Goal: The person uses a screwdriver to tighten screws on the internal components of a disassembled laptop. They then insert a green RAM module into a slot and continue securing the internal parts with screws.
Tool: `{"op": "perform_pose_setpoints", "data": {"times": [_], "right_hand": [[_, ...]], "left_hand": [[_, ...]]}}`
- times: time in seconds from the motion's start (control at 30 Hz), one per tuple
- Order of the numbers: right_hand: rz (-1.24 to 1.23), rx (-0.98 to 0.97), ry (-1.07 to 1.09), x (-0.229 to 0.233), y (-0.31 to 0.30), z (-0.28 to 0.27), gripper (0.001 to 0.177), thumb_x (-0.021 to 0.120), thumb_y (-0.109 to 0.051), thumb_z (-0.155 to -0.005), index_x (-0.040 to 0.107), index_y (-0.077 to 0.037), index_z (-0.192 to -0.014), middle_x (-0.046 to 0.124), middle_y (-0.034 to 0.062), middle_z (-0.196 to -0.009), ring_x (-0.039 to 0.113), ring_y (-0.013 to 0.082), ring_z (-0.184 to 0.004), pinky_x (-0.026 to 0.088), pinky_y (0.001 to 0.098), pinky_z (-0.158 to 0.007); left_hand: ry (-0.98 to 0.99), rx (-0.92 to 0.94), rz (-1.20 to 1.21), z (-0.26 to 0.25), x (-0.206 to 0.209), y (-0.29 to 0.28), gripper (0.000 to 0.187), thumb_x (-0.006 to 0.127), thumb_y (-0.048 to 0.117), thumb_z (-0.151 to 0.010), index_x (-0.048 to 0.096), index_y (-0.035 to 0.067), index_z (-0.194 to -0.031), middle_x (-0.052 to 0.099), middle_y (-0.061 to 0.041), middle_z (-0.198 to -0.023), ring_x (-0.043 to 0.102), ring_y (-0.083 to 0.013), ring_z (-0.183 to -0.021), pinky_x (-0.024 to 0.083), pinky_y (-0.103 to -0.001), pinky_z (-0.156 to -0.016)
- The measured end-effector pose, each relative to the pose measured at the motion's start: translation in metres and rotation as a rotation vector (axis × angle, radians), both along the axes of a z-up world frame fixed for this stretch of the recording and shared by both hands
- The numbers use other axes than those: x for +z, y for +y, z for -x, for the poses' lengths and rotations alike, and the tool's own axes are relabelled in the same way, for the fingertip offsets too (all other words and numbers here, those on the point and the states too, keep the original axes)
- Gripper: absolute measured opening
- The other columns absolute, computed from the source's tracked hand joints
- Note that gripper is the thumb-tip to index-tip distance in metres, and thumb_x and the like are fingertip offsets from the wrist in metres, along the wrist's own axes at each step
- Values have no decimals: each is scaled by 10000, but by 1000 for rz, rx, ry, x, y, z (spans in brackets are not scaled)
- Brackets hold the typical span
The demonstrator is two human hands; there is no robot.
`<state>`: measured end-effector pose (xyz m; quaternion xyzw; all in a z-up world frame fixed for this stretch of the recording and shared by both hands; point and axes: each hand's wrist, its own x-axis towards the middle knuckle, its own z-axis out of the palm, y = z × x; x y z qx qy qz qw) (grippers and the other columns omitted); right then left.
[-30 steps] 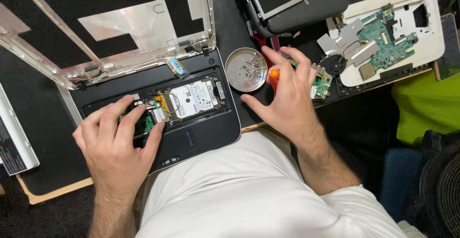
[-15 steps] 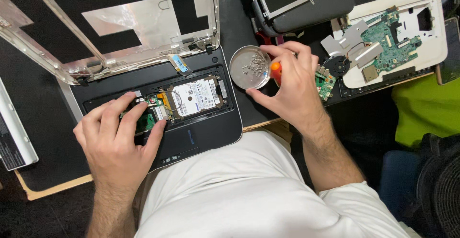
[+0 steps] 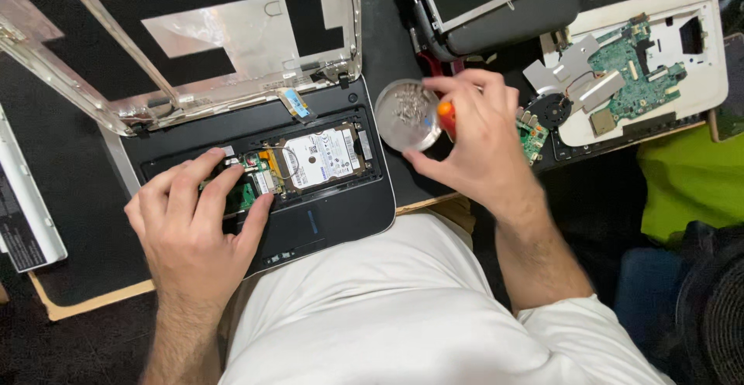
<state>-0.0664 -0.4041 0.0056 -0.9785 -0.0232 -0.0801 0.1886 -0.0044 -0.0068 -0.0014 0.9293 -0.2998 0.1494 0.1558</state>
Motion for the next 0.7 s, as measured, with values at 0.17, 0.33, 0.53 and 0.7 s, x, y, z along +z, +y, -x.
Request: {"op": "perform_pose_setpoints", "data": {"times": [0.17, 0.33, 0.53, 0.7], "right_hand": [[12, -18, -6, 1, 0, 0, 871, 1168, -389, -782, 711, -11, -1420, 751, 148, -1493, 567, 393, -1426, 410, 552, -1075], [7, -14, 26, 5, -1, 0, 824, 1160, -378, -778, 715, -8, -1365, 793, 90, -1471, 568, 377, -1426, 410, 583, -1103], [-4, 19, -2, 8, -4, 5, 840, 1216, -463, -759, 617, -30, -1158, 741, 143, -1654, 571, 408, -1549, 450, 614, -1125], [86, 116, -10, 11, 1, 16, 1017, 1044, -672, -949, 695, -75, -1694, 820, 31, -1346, 558, 383, -1470, 377, 588, -1094]], "left_hand": [[2, -3, 0, 0, -1, 0, 431, 1053, 420, -1120, 907, 128, -1401, 840, -52, -1601, 708, -372, -1370, 503, -575, -1222], [-2, -1, -2, 0, -1, 1, 426, 1052, 428, -1123, 907, 128, -1388, 840, -45, -1601, 708, -362, -1368, 503, -571, -1216], [-1, 1, -2, -1, -2, 1, 428, 1046, 415, -1129, 907, 127, -1413, 841, -54, -1604, 705, -369, -1365, 509, -575, -1217], [-6, -1, -7, -1, -1, 0, 425, 1056, 423, -1127, 909, 125, -1392, 845, -57, -1596, 704, -366, -1357, 505, -574, -1200]]}}
